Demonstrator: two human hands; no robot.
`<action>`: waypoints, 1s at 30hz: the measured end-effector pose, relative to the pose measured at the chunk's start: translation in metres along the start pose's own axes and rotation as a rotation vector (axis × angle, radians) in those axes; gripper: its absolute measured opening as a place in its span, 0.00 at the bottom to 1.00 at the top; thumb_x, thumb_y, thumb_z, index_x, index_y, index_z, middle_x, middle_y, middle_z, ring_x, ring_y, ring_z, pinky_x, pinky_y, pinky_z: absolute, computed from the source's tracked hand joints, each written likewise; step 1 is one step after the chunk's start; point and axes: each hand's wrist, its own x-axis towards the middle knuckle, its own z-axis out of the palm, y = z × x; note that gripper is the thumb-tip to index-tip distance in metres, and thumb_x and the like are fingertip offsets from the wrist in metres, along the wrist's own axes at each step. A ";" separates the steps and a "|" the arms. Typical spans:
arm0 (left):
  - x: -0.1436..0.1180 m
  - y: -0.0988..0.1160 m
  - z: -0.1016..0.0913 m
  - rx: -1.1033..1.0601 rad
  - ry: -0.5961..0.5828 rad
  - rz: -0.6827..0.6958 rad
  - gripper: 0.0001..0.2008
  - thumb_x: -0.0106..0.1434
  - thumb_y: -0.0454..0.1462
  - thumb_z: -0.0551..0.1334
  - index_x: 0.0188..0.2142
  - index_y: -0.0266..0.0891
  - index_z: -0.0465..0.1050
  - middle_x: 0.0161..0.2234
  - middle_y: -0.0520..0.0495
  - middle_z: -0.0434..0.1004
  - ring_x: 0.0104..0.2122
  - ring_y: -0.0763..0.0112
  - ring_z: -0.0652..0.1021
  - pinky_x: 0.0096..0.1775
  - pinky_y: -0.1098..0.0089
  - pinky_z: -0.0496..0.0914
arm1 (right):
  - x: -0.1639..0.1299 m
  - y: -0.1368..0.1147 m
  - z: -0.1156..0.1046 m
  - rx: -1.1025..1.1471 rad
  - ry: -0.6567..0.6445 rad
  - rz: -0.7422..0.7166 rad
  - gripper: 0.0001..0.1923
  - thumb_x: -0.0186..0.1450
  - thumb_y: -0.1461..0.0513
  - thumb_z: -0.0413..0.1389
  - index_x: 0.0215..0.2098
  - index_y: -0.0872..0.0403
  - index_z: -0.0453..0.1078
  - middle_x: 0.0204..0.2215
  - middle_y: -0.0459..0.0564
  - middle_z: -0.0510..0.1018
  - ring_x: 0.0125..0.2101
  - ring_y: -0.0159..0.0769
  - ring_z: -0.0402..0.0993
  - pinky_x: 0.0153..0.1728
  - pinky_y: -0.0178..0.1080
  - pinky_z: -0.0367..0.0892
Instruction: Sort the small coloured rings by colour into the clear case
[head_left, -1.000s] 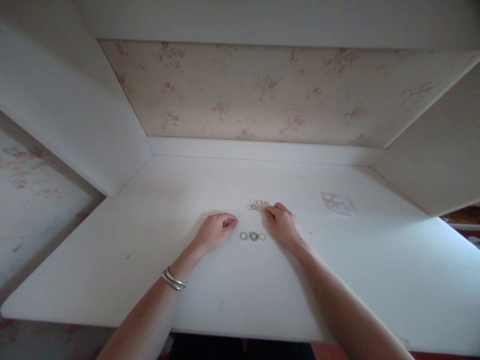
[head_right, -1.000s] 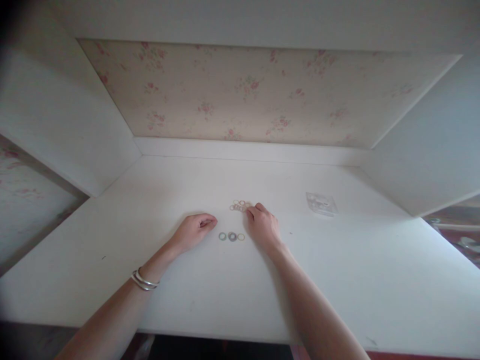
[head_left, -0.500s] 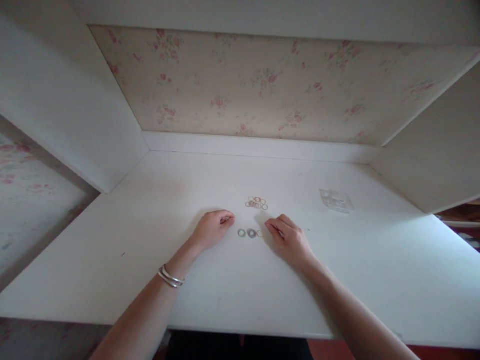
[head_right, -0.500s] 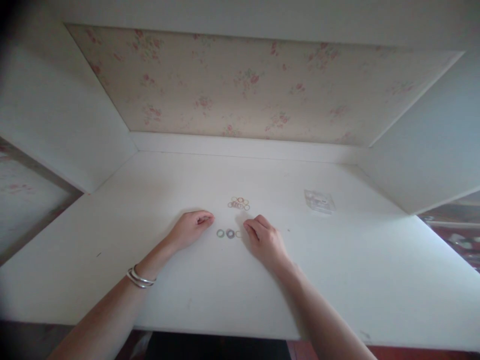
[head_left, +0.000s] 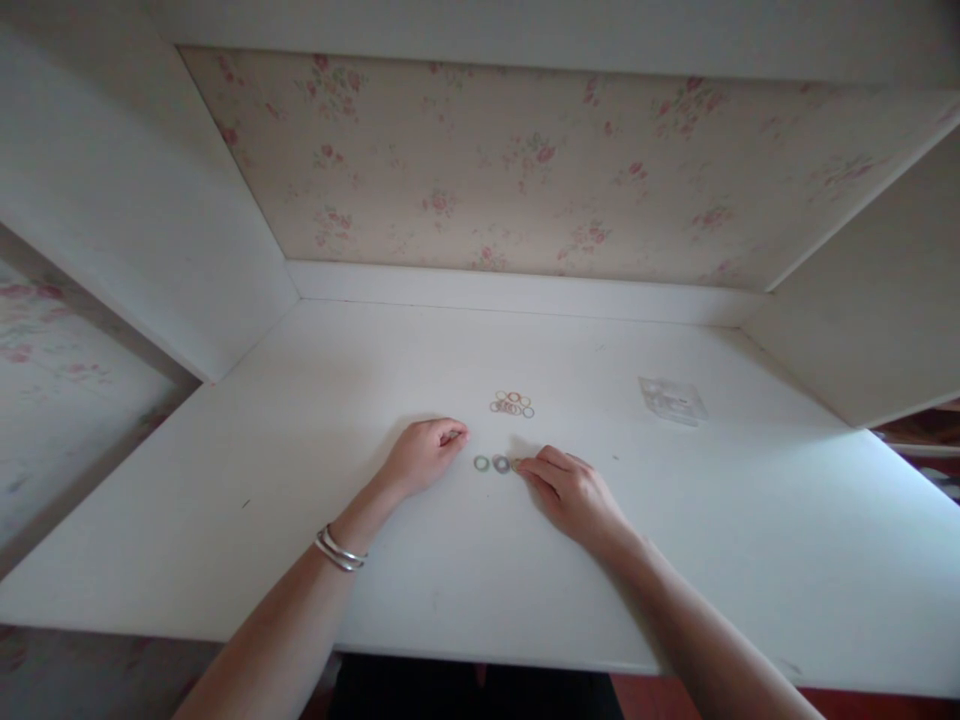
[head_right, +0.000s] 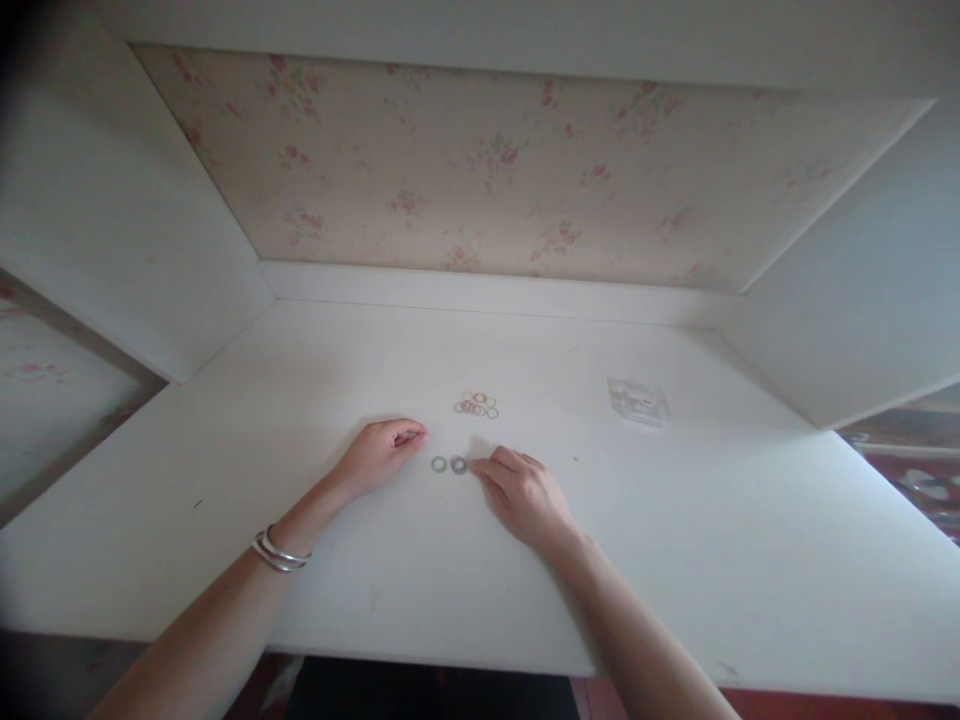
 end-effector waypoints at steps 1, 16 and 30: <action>0.000 0.000 0.000 0.003 0.000 0.000 0.14 0.63 0.44 0.54 0.39 0.42 0.76 0.37 0.50 0.80 0.36 0.70 0.78 0.39 0.72 0.70 | 0.000 0.000 0.000 -0.005 -0.003 0.000 0.15 0.69 0.60 0.44 0.41 0.48 0.73 0.30 0.48 0.72 0.31 0.31 0.69 0.34 0.35 0.63; 0.021 0.012 -0.002 0.081 -0.020 0.068 0.14 0.64 0.42 0.53 0.39 0.41 0.76 0.36 0.49 0.79 0.35 0.70 0.77 0.39 0.71 0.69 | 0.009 0.018 -0.003 0.268 0.328 0.364 0.14 0.65 0.56 0.49 0.32 0.52 0.74 0.26 0.46 0.71 0.25 0.30 0.65 0.27 0.33 0.60; 0.102 0.016 0.001 0.408 -0.199 0.229 0.13 0.63 0.41 0.53 0.43 0.50 0.74 0.41 0.50 0.75 0.40 0.68 0.75 0.42 0.73 0.65 | 0.011 0.027 -0.004 0.361 0.365 0.427 0.14 0.63 0.55 0.48 0.31 0.52 0.74 0.27 0.46 0.71 0.26 0.32 0.66 0.28 0.35 0.60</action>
